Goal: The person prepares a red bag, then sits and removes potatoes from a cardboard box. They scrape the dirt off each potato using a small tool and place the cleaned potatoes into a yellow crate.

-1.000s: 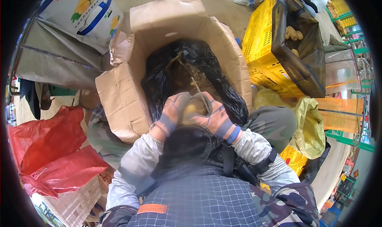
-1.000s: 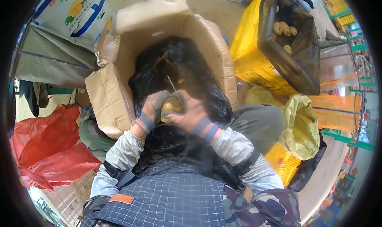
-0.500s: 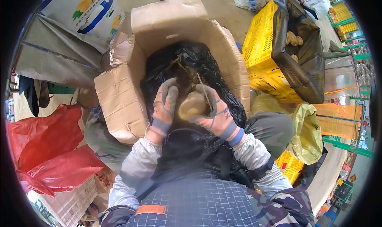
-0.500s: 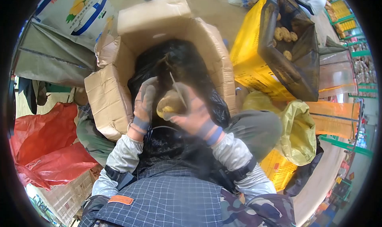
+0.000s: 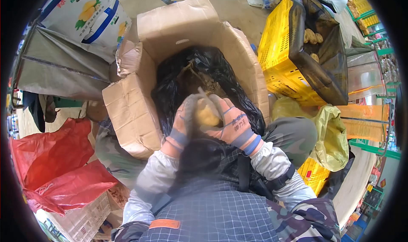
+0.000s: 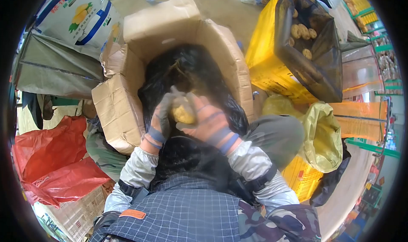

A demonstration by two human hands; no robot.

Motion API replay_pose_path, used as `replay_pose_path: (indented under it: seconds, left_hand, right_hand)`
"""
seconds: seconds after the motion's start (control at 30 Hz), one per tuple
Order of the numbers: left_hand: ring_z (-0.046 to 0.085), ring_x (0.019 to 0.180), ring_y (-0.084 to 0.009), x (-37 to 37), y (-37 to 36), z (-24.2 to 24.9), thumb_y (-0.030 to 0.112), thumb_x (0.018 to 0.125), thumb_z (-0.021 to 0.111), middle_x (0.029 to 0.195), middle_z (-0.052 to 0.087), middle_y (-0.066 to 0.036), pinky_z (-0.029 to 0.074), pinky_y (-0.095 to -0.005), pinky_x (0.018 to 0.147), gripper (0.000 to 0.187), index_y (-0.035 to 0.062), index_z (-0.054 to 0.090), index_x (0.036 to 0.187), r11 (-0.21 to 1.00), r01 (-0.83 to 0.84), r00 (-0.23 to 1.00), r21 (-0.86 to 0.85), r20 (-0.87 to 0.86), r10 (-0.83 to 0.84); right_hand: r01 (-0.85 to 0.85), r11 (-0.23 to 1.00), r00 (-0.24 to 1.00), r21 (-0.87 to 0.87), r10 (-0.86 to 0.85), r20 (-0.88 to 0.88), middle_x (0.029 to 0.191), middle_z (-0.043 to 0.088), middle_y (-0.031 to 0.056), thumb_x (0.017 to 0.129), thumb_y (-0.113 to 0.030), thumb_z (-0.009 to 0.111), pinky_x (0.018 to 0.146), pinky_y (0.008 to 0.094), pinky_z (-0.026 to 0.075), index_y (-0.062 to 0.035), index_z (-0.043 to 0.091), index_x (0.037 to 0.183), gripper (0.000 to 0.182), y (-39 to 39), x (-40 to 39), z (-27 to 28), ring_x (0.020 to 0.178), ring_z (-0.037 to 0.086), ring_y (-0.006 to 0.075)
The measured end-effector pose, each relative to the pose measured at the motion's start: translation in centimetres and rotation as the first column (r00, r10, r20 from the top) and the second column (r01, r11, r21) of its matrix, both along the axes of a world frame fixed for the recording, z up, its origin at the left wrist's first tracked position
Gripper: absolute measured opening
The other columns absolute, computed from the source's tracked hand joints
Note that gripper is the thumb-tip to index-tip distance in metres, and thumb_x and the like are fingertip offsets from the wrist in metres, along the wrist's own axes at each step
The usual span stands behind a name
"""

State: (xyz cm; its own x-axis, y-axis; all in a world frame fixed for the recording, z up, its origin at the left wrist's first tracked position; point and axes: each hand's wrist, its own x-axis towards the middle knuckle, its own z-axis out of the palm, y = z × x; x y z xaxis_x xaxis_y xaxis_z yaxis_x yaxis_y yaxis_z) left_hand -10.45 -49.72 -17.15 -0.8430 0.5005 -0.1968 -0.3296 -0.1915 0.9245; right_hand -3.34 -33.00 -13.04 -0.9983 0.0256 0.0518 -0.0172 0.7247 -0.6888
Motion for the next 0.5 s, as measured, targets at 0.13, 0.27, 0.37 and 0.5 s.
replay_pose_path:
  seconds: [0.13, 0.27, 0.37, 0.5]
  left_hand:
    - [0.064, 0.097, -0.0181, -0.3, 0.9, 1.7, 0.023, 0.099, 0.056, 0.107, 0.067, -0.012, 0.052, -0.0309, 0.083, 0.030, -0.0009, 0.064, 0.116, 0.969, -0.102, 0.974, -0.223, -0.220, 0.052]
    - [0.066, 0.089, -0.0207, -1.9, -0.4, 3.2, 0.023, 0.098, 0.054, 0.094, 0.069, -0.016, 0.053, -0.0332, 0.080, 0.031, -0.0042, 0.065, 0.108, 0.938, 0.046, 0.897, -0.343, -0.399, -0.190]
    - [0.066, 0.084, -0.0201, -2.1, -1.3, 0.5, 0.029, 0.099, 0.053, 0.089, 0.069, -0.016, 0.053, -0.0342, 0.078, 0.036, -0.0046, 0.066, 0.104, 0.924, -0.016, 0.823, -0.381, -0.530, -0.205]
    - [0.064, 0.084, -0.0173, -1.4, -0.9, 0.4, 0.038, 0.101, 0.053, 0.092, 0.069, -0.012, 0.052, -0.0336, 0.077, 0.041, -0.0005, 0.067, 0.103, 0.971, 0.033, 0.997, -0.239, 0.073, -0.016]
  right_hand:
    - [-0.047, 0.997, 0.997, -0.065, 0.043, -0.059, 0.119, 0.060, 0.0178, 0.067, -0.038, 0.090, 0.083, 0.0433, 0.054, -0.0062, 0.050, 0.136, 0.086, -0.2, -0.3, 1.9, 0.100, 0.065, 0.0380]
    - [-0.049, 0.982, 0.989, -0.180, 0.023, -0.146, 0.118, 0.061, 0.0180, 0.064, -0.032, 0.092, 0.083, 0.0431, 0.054, -0.0062, 0.052, 0.134, 0.086, -0.5, 0.0, 1.4, 0.100, 0.065, 0.0384]
    - [-0.082, 0.975, 0.988, -0.206, 0.052, -0.144, 0.117, 0.061, 0.0183, 0.064, -0.032, 0.092, 0.085, 0.0428, 0.053, -0.0061, 0.052, 0.135, 0.085, -0.3, 0.0, 1.2, 0.102, 0.064, 0.0385]
    - [-0.061, 0.970, 0.993, -0.236, 0.036, -0.108, 0.120, 0.061, 0.0186, 0.067, -0.034, 0.091, 0.089, 0.0427, 0.053, -0.0058, 0.052, 0.135, 0.083, -0.2, 0.0, 0.1, 0.105, 0.063, 0.0381]
